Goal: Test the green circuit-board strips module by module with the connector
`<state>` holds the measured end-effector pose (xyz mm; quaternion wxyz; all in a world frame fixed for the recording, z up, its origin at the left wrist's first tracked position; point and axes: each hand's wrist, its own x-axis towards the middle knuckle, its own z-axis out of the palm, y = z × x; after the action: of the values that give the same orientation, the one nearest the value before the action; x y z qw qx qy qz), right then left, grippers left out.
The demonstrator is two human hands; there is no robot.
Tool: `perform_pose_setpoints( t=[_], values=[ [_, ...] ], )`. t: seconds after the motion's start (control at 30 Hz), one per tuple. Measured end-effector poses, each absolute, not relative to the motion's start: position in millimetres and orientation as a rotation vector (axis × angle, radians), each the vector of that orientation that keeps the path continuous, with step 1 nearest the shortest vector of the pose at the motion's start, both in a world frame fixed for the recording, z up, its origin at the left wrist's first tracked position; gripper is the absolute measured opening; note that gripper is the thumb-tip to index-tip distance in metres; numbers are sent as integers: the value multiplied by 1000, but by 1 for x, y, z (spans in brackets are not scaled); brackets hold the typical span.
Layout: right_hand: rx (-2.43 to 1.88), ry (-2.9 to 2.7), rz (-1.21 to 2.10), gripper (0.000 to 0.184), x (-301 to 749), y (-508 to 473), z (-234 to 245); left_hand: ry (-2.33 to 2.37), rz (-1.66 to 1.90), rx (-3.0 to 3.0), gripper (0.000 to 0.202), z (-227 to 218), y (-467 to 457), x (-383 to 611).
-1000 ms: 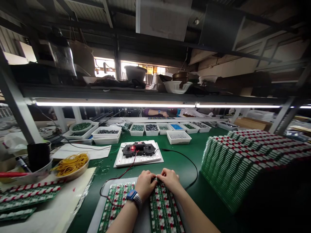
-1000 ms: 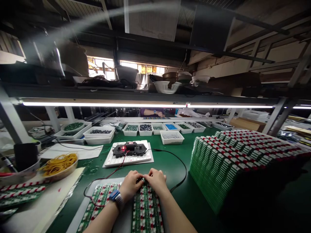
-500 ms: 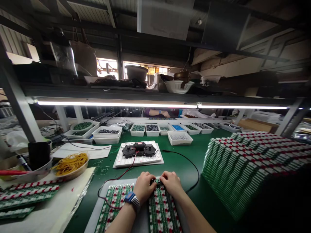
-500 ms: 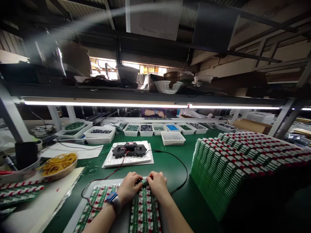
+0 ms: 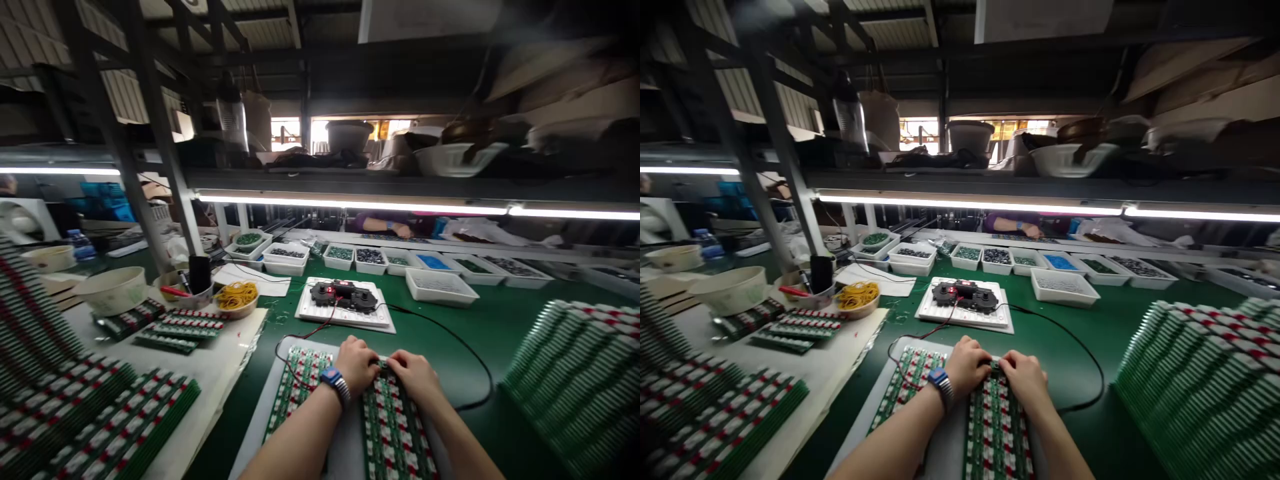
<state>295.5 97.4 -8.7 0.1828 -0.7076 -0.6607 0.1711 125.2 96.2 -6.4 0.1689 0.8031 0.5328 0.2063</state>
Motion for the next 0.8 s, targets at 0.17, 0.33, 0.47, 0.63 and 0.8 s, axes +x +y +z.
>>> perform_pose_setpoints(
  t=[0.17,0.33,0.47,0.63,0.8],
  values=[
    [-1893,-1848,535,24,300,103,-14,1516,550,2337,25,-4,98,124],
    [-1770,-1820,574,26,291,97,-2,1519,531,2392,26,14,100,116],
    [-1731,-1828,583,21,280,89,7,1498,499,2415,22,26,102,105],
    [-1796,-1806,567,20,270,80,13,1515,490,2385,23,17,99,98],
    [-1794,-1797,569,19,266,80,11,1522,545,2343,23,7,98,93]
  ],
)
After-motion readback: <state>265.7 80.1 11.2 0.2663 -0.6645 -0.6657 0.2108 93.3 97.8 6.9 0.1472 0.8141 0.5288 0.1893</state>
